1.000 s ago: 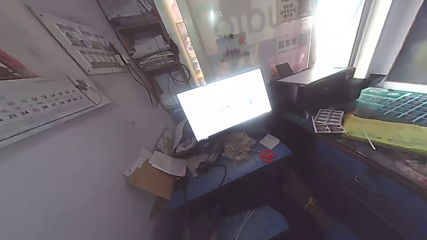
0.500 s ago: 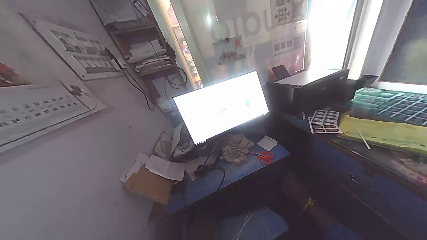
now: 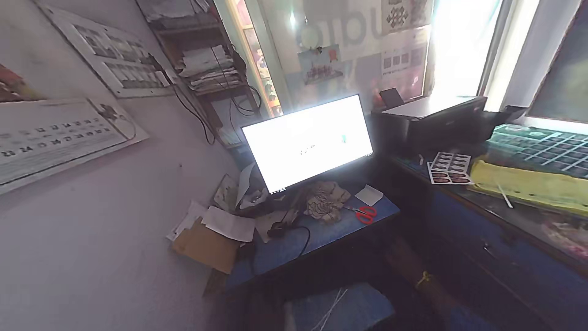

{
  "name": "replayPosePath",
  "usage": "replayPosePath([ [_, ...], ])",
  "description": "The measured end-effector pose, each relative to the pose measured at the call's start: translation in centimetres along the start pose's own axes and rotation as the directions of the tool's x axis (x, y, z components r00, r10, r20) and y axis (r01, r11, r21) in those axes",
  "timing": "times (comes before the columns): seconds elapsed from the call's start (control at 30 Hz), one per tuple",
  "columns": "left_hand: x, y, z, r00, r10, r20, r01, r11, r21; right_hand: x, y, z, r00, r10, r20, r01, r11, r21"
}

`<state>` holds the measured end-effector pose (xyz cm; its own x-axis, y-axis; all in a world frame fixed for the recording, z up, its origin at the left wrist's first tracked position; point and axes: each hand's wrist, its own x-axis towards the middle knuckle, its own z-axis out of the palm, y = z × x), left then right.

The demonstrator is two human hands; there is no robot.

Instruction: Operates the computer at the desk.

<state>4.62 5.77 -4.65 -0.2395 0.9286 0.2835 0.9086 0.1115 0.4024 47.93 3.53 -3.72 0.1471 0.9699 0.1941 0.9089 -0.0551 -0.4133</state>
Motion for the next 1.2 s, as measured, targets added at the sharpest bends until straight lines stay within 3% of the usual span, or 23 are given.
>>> replayPosePath([
  [0.17,0.2,-0.5,0.5,1.0,-0.005,0.031,0.005,1.0,0.023,0.2,0.4,0.5,1.0,-0.004,-0.004,0.004,1.0,-0.004],
  [0.3,-0.2,0.2,-1.3,0.985,-0.03,0.17,0.032,0.999,-0.006,0.0,0.5,0.8,1.0,-0.014,0.01,0.013,1.0,0.026],
  [0.5,0.0,-1.4,0.6,0.997,0.008,0.079,-0.007,1.0,-0.022,0.1,0.5,0.9,1.0,-0.013,0.017,0.013,1.0,0.026],
  [1.2,0.0,-1.0,0.8,0.994,-0.029,0.102,0.025,0.999,0.04,0.3,0.4,0.7,0.999,0.006,0.048,-0.007,1.0,0.022],
])
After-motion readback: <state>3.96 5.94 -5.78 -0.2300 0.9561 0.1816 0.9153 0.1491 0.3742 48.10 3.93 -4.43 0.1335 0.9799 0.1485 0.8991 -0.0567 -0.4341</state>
